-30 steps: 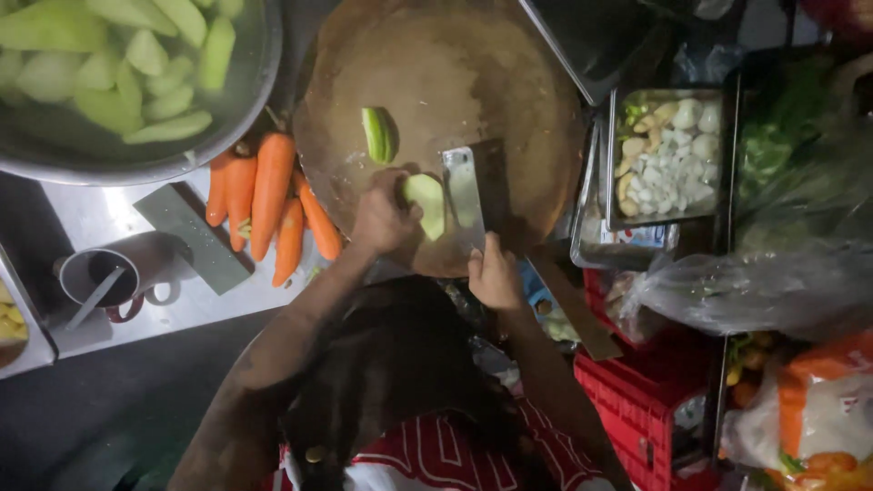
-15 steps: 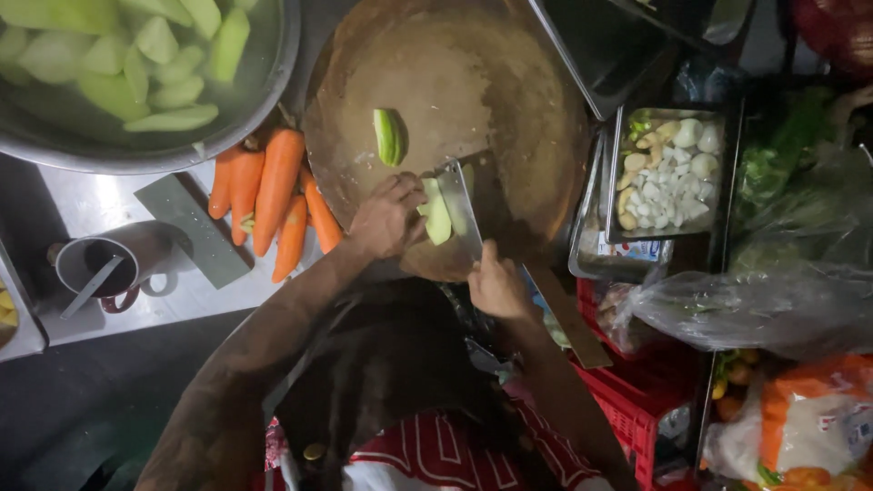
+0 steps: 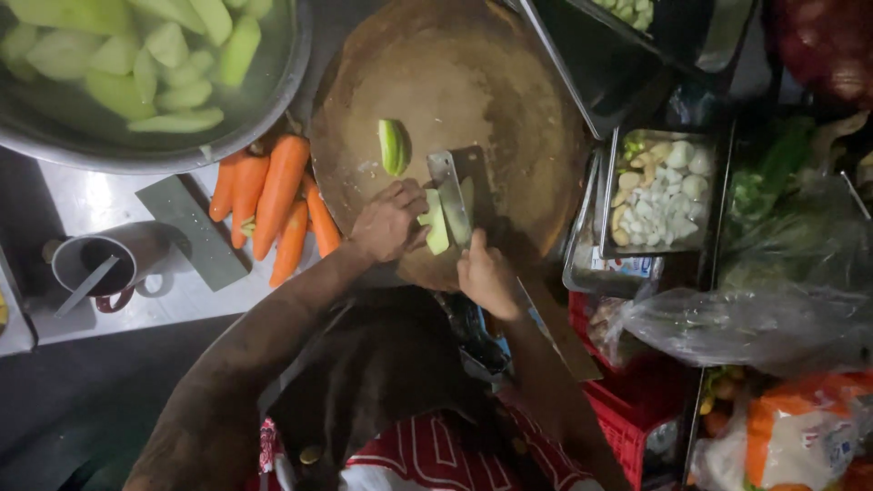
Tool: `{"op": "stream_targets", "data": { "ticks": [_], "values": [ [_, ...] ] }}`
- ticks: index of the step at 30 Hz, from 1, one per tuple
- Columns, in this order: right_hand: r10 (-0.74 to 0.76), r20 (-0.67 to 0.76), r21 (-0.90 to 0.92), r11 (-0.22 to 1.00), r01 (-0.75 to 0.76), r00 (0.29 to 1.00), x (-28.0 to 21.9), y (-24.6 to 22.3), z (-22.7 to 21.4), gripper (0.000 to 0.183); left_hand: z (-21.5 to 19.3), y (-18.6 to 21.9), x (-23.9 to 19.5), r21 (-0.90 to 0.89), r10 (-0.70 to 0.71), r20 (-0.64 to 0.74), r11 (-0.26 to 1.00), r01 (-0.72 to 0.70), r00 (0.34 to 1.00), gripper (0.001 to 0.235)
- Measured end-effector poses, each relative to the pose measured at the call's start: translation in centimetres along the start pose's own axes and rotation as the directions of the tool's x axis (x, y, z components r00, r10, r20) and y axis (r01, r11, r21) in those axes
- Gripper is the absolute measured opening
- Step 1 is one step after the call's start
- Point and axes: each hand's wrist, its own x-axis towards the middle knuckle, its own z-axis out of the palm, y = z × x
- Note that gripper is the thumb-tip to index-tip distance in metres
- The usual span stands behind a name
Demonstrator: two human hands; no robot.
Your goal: The person chops a green vegetable, likely a cucumber or zucchini, into small pieces using a large cleaver on a round wooden cutting board. The chopped pieces are periodically swept into a metal tray. Other vegetables, including carrots and potatoes, are visible in the background.
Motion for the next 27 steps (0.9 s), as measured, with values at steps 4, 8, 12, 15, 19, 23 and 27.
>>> {"op": "stream_targets", "data": {
  "ticks": [4,8,12,15,19,23,27],
  "values": [
    [0.034,-0.003,0.058,0.998,-0.034,0.999,-0.7,0.0,-0.9,0.039,-0.1,-0.1,0.0,-0.058,-0.004,-0.036,0.998,0.002,0.999,0.032],
    [0.064,0.029,0.029,0.997,-0.065,0.998,-2.1,-1.0,-3.6,0.037,-0.1,-0.3,0.1,-0.055,0.028,-0.05,0.998,-0.031,0.998,0.03],
    [0.064,0.128,-0.075,0.996,-0.055,0.99,-1.4,-2.0,-2.9,0.048,-0.1,-0.4,0.3,-0.089,0.026,-0.065,0.996,-0.031,0.998,0.031],
    [0.478,0.415,0.358,0.696,-0.622,0.774,-0.2,-5.0,-2.9,0.07,-0.2,-0.3,-0.1,-0.094,0.001,-0.07,0.996,-0.008,0.998,0.03],
    [0.144,0.15,0.043,0.987,-0.152,0.978,0.6,-1.3,2.4,0.047,-0.1,-0.9,0.1,-0.095,0.036,-0.106,0.994,-0.046,0.994,0.03],
    [0.053,0.095,-0.043,0.998,-0.049,0.994,0.0,-2.1,-1.9,0.032,2.1,-2.4,-0.4,-0.177,0.101,-0.128,0.977,-0.123,0.987,0.021],
    [0.047,0.118,-0.005,0.999,-0.047,0.992,-1.2,-1.6,-2.8,0.037,2.4,-2.8,-0.8,-0.184,0.107,-0.111,0.975,-0.126,0.988,0.017]
  ]
}}
